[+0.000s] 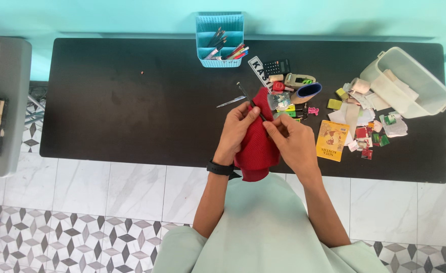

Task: The person wipes the length of several pencils and pens one at a time with a cloth and returns each one to a blue plastic organizer on a desk.

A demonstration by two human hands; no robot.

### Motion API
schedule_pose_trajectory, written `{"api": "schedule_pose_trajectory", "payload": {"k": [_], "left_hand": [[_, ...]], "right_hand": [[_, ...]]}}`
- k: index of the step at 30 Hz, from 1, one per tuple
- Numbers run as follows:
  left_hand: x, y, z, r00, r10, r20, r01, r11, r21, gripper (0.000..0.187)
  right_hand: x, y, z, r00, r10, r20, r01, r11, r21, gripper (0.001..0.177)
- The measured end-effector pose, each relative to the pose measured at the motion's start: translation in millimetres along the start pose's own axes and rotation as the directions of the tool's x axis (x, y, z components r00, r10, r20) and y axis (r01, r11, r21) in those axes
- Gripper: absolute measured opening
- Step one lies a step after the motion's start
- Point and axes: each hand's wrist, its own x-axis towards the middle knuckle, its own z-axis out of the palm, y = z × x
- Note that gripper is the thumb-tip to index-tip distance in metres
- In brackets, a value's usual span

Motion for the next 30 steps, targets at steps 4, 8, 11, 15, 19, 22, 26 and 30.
{"api": "schedule_pose_trajectory", "payload": {"k": [4, 8, 11, 15, 19, 22, 26, 30], "left_hand": [[-0.4, 0.4, -1.1, 0.998, 0.056, -0.043, -0.059, 0.996, -0.061, 0.025], [-6.4, 6.2, -2.6, 0.995, 0.047, -0.093, -0.056, 0.994, -0.095, 0.031], [-11.5, 3.0, -1.8, 0.99, 0.08, -0.116, -0.089, 0.993, -0.076, 0.033], [-21.0, 1.6, 4.8, 0.989, 0.103, -0.104, -0.108, 0.993, -0.048, 0.033], [-28.2, 7.7, 8.2, 0.995, 0.08, -0.067, -0.082, 0.996, -0.037, 0.032], [-32.7, 3.6, 9.1, 0.999, 0.038, -0.023, -0.04, 0.997, -0.069, 0.031], [-35.4, -5.1, 9.9, 1.0, 0.009, -0.014, -0.009, 1.0, -0.013, 0.031], [-35.7, -6.5, 6.2, 1.0, -0.029, -0.001, 0.029, 0.998, -0.048, 0.029]], "right_hand": [[-12.3, 13.8, -1.3, 0.999, -0.037, 0.024, 0.035, 0.998, 0.045, 0.024], [-28.7, 21.8, -8.7, 0.998, -0.02, 0.051, 0.016, 0.996, 0.084, 0.02], [-39.4, 22.8, -16.1, 0.997, 0.017, 0.076, -0.023, 0.996, 0.081, 0.018], [-47.2, 23.7, -25.5, 0.985, 0.043, 0.165, -0.07, 0.984, 0.162, 0.02], [-44.5, 19.0, -26.6, 0.96, 0.149, 0.238, -0.174, 0.981, 0.089, 0.023], [-38.4, 9.1, -22.6, 0.961, 0.134, 0.241, -0.161, 0.983, 0.094, 0.025], [-38.1, -9.5, -8.8, 0.992, 0.082, 0.097, -0.085, 0.996, 0.025, 0.024], [-35.3, -20.2, 4.4, 0.985, -0.134, -0.111, 0.117, 0.981, -0.153, 0.022]]}}
